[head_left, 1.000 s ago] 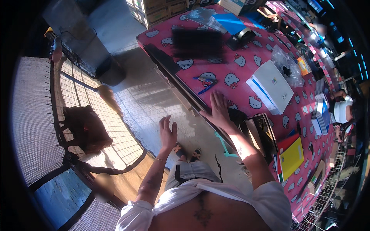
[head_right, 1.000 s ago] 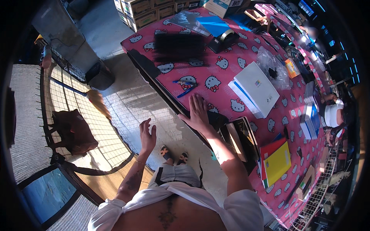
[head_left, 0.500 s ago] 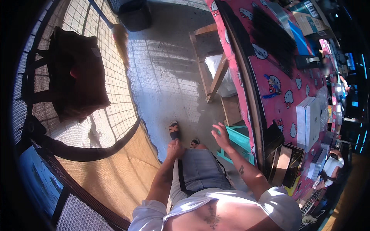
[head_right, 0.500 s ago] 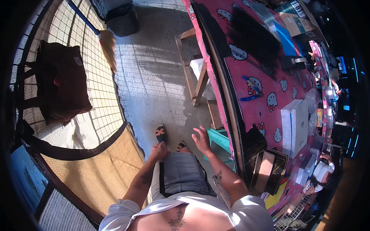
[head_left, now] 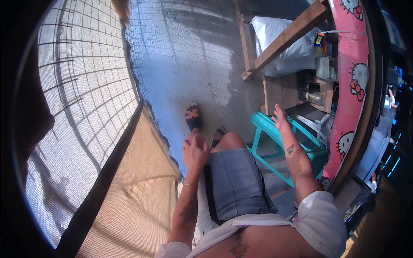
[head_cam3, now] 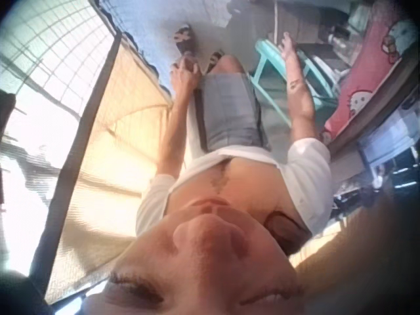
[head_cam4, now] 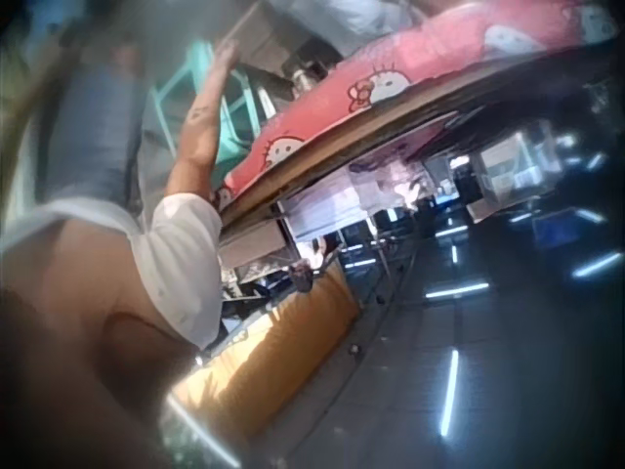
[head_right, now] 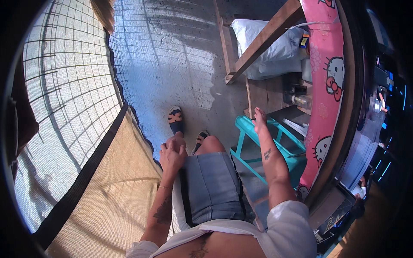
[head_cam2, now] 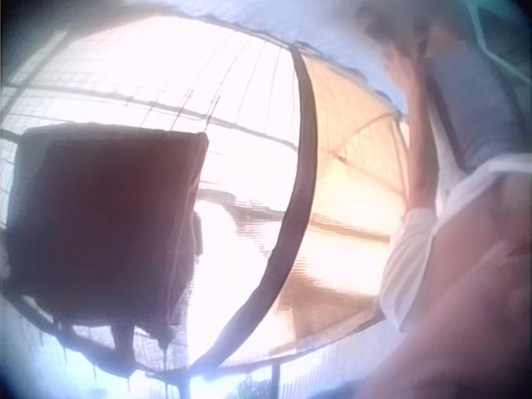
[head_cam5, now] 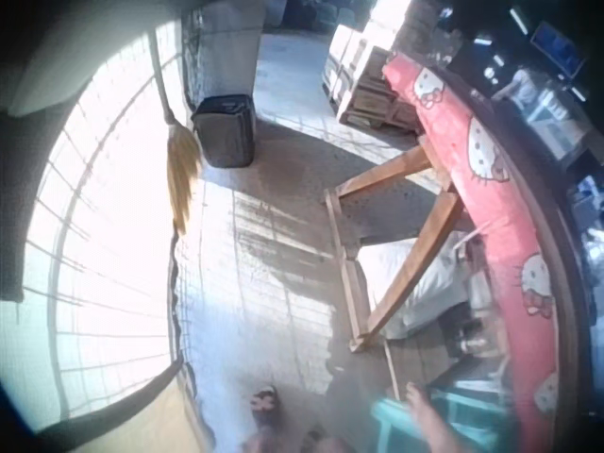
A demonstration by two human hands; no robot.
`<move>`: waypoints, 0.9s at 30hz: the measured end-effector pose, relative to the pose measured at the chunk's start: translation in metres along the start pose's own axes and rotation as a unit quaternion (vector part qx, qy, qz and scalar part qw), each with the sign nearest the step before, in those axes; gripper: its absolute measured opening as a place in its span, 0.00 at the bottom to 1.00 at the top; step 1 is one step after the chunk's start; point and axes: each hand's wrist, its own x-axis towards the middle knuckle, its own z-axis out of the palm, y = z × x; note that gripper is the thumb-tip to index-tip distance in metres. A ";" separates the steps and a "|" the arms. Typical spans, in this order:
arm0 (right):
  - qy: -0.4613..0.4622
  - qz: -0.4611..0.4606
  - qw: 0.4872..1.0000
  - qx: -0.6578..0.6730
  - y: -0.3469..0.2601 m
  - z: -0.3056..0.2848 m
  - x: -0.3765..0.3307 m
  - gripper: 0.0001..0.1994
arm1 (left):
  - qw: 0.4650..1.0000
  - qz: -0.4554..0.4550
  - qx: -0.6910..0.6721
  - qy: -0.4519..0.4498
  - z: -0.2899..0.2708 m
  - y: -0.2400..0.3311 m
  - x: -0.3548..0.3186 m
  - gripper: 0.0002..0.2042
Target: The person is assembling notebooks by hand. They pick up stacks of pages and covers, align them, and manually thread blue plastic spirals through the holes, then stack the completed notebooks on a table.
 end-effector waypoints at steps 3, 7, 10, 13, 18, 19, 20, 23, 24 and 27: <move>0.009 0.010 1.000 0.002 0.001 -0.005 0.014 0.26 | 0.999 0.017 -0.010 0.041 0.007 -0.005 0.004 0.23; 0.038 0.004 0.999 0.008 0.006 -0.029 0.036 0.27 | 0.999 0.027 -0.008 0.038 0.007 0.001 0.007 0.24; 0.073 0.003 0.997 0.007 -0.006 -0.040 0.056 0.25 | 0.998 0.039 -0.003 0.042 0.005 0.009 0.009 0.24; 0.094 -0.019 0.995 0.007 -0.035 -0.055 0.086 0.24 | 0.998 0.046 -0.004 0.040 0.005 0.021 0.016 0.24; 0.166 -0.112 0.980 0.005 -0.140 -0.053 0.146 0.31 | 0.997 0.053 0.010 0.051 0.010 0.036 0.033 0.24; 0.183 -0.107 0.977 0.012 -0.168 -0.048 0.158 0.33 | 0.998 0.050 0.009 0.037 0.007 0.043 0.037 0.24; 0.186 -0.136 0.973 0.010 -0.190 -0.052 0.174 0.36 | 0.998 0.052 0.008 0.020 0.002 0.052 0.044 0.24; 0.209 -0.236 0.949 0.015 -0.247 -0.076 0.233 0.37 | 0.998 0.057 -0.010 0.003 0.001 0.082 0.078 0.25; 0.172 -0.261 0.948 0.060 -0.254 -0.051 0.252 0.33 | 0.999 0.045 -0.005 0.017 0.004 0.093 0.090 0.25; 0.148 -0.278 0.948 0.038 -0.307 -0.119 0.303 0.33 | 0.993 0.099 -0.022 0.052 0.018 0.128 0.138 0.27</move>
